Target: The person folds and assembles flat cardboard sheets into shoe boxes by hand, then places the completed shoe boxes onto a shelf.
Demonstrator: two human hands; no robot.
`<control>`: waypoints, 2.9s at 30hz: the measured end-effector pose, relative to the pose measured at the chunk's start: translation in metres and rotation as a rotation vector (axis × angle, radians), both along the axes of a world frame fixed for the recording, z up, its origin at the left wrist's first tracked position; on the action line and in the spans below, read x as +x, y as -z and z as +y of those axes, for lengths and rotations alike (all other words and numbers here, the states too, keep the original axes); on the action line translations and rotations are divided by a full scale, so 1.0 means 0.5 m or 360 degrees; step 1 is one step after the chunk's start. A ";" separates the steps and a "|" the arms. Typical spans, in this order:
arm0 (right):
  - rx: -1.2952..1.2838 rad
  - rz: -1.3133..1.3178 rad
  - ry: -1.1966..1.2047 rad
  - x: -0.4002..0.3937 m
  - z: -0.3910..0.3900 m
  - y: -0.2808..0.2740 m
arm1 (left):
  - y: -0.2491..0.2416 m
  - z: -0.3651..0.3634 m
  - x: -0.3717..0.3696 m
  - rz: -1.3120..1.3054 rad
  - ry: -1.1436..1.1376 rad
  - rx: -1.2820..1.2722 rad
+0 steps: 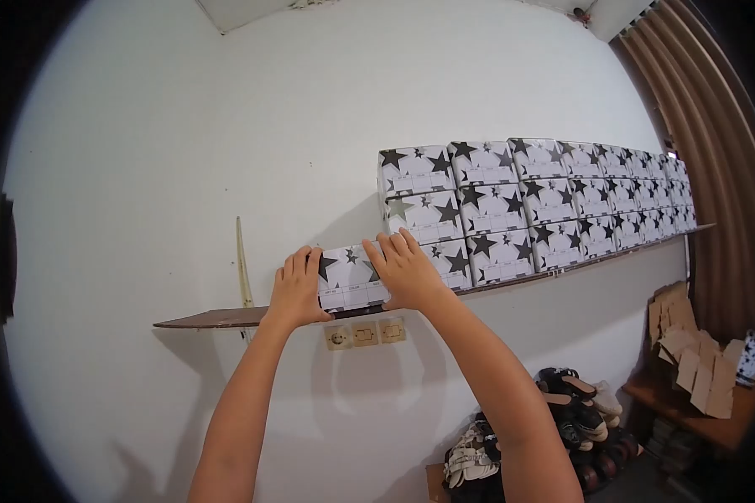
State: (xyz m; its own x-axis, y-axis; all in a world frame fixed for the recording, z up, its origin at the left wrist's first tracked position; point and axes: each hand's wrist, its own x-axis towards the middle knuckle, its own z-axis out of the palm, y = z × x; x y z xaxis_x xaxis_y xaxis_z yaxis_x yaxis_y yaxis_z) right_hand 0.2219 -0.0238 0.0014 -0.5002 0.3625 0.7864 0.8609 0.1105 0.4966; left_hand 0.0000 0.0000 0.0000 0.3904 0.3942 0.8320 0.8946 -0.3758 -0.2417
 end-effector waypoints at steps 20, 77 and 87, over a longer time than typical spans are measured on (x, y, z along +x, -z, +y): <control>0.0565 0.0378 0.0178 -0.092 0.068 0.250 | 0.245 0.123 -0.021 -0.0214 0.0301 0.0379; -0.0528 0.2174 0.1939 0.738 -0.972 0.984 | 0.995 -0.681 1.126 0.0699 0.2245 -0.0597; 0.0164 0.2053 0.1930 0.989 -1.032 1.003 | 0.962 -0.746 1.456 0.0629 0.2405 -0.0483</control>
State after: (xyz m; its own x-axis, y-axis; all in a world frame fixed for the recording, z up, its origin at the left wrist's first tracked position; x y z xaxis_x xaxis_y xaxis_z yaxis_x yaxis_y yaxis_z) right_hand 0.7164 -0.5398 -0.5003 0.8827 -0.0477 0.4675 0.2397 -0.8099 -0.5353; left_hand 0.7281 -0.3731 -0.4811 0.7223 -0.4145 0.5537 -0.4283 -0.8966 -0.1125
